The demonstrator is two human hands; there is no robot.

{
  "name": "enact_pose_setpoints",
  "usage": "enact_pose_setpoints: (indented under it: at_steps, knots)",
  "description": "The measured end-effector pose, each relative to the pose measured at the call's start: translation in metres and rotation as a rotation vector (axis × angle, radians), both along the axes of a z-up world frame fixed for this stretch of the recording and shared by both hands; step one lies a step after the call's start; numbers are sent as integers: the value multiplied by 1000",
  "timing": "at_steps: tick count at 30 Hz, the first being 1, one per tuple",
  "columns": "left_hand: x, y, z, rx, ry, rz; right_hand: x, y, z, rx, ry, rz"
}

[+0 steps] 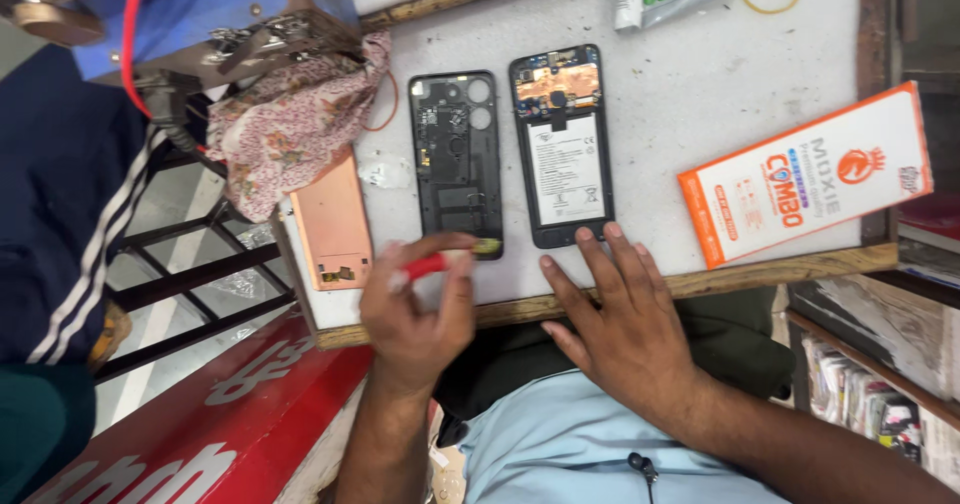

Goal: The person uses a red-handled screwdriver to remove screws from the back of a disassembled smartphone. They then lift the motherboard assembly and inspect the internal components.

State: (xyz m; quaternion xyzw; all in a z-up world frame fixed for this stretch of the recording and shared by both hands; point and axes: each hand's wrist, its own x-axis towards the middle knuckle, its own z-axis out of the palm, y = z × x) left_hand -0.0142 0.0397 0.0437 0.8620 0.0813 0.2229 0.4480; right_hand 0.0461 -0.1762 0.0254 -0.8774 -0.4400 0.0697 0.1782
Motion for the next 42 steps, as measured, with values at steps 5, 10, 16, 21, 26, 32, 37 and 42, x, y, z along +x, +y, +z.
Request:
enact_pose_setpoints:
  at_steps: [5, 10, 16, 21, 26, 32, 37, 42]
  knots:
    - [-26, 18, -27, -25, -76, 227, 3, -1, 6, 41, 91, 0]
    - [-36, 26, -36, 23, -107, 226, 7, -8, 14, 144, 208, -14]
    - [-33, 27, -36, 7, -46, 245, 15, -19, 15, 408, 262, -132]
    - [-36, 11, -26, -275, -87, 207, 16, -19, 13, 537, 294, -193]
    - [-26, -33, -22, -676, -26, 150, 24, -9, 11, 565, 300, -144]
    - [-13, -55, -24, -706, 50, 69, 30, -7, 9, 583, 322, -134]
    - [-16, -58, -26, -614, 5, 36, 31, -11, 7, 573, 357, -162]
    - [-16, -60, -21, -473, -39, -49, 32, -11, 6, 560, 357, -140]
